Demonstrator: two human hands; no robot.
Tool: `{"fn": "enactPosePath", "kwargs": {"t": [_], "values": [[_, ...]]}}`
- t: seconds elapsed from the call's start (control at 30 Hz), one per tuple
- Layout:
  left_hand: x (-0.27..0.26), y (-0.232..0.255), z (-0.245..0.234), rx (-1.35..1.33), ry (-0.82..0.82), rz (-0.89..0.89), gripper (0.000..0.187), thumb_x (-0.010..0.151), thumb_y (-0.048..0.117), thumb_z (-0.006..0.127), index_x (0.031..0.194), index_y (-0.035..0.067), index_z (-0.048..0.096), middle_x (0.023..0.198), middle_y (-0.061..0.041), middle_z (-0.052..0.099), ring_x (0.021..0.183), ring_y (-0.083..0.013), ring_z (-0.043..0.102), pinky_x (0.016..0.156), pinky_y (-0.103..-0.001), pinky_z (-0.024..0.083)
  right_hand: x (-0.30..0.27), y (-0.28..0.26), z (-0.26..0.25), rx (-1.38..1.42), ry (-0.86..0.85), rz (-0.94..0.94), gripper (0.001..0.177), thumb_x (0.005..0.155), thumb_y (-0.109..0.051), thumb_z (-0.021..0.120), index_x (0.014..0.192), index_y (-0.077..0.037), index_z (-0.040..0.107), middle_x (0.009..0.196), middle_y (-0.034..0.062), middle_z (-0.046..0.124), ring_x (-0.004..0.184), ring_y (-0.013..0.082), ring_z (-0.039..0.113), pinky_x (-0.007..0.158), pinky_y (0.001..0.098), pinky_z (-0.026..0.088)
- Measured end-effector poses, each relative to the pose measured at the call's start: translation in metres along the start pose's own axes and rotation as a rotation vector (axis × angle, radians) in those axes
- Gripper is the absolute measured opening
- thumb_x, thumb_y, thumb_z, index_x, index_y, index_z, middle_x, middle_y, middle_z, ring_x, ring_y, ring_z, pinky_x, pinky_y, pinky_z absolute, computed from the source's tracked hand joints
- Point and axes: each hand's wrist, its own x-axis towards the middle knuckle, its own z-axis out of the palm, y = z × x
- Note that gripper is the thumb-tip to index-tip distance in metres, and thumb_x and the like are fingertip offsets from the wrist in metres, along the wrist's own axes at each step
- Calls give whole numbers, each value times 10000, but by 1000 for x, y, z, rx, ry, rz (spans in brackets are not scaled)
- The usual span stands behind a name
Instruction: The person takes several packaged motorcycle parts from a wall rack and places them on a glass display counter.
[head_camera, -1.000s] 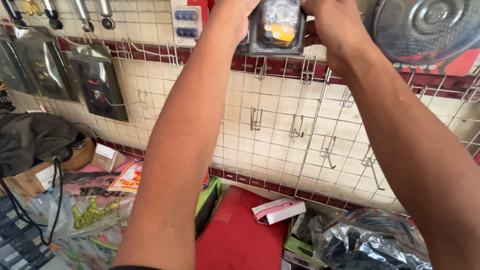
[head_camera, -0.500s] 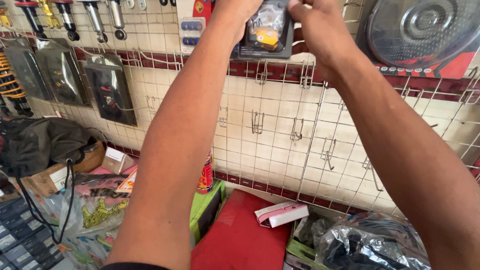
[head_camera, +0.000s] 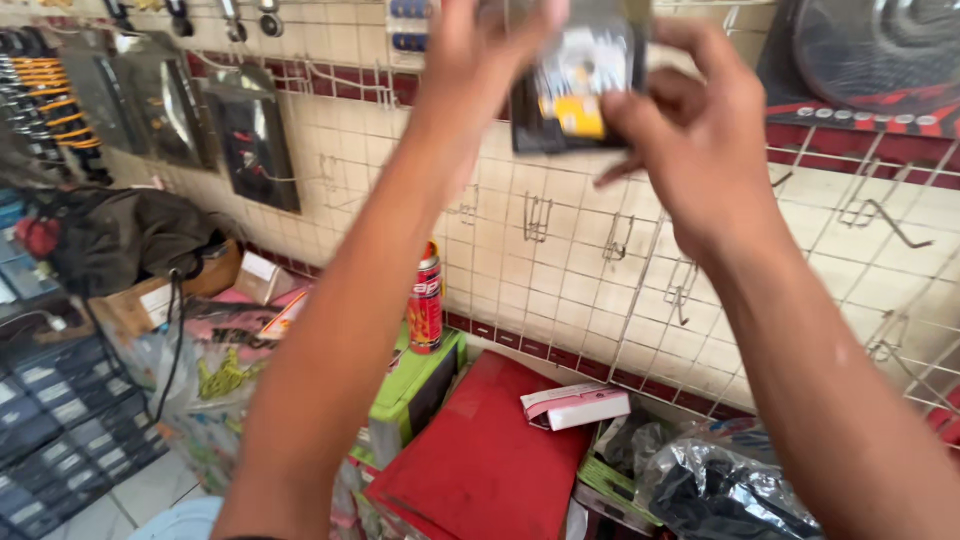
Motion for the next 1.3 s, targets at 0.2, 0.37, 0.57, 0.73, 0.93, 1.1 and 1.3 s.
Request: {"fn": "enactPosePath", "kwargs": {"t": [0.2,0.37,0.57,0.73,0.93,1.1,1.3], "values": [[-145,41,10,121,-101,-240,1105,885,144,832,1674,116,58,1421,-164,604,1277,-247,648,1036,-354,566,-78,-4,17,-69,68,259,694,912,16,617,1547,-74,352,1032,192,748,876,238,753,625,346,640],[-219,46,12,125,-49,-390,787,914,120,819,1586,48,415,1418,-122,616,1294,-207,640,1093,-366,560,-137,33,24,132,-104,344,729,903,10,637,1570,-76,355,1039,182,732,873,196,722,611,324,670],[-307,52,10,298,-54,-515,720,821,131,888,1457,35,565,1361,-125,649,1266,-190,633,1086,-350,535,-218,79,30,238,-177,528,540,905,-43,678,1435,-34,575,1099,96,746,897,138,690,613,274,603],[-375,58,21,200,32,-642,772,776,110,903,1451,15,538,1378,-124,608,1289,-198,605,1108,-350,504,-284,115,44,251,-277,737,586,883,-52,707,1457,-79,594,1014,106,707,765,131,676,561,308,598],[-428,78,31,24,265,-918,768,765,70,896,1441,8,537,1335,-135,635,1212,-194,652,1063,-344,542,-329,133,52,276,-556,902,821,830,-118,770,1585,-209,460,975,132,802,730,100,693,608,260,570],[-453,100,48,1,415,-898,740,784,42,872,1442,-5,537,1348,-92,599,1234,-191,649,1081,-357,544,-353,147,59,405,-677,896,853,802,-125,792,1578,-171,443,1037,155,811,792,134,718,589,282,588],[-488,133,68,172,546,-950,784,757,122,895,1452,15,548,1267,-110,666,1166,-198,667,1047,-372,563,-387,174,83,622,-821,870,851,784,-78,786,1553,-100,423,1182,157,740,963,183,741,572,306,623]]}}
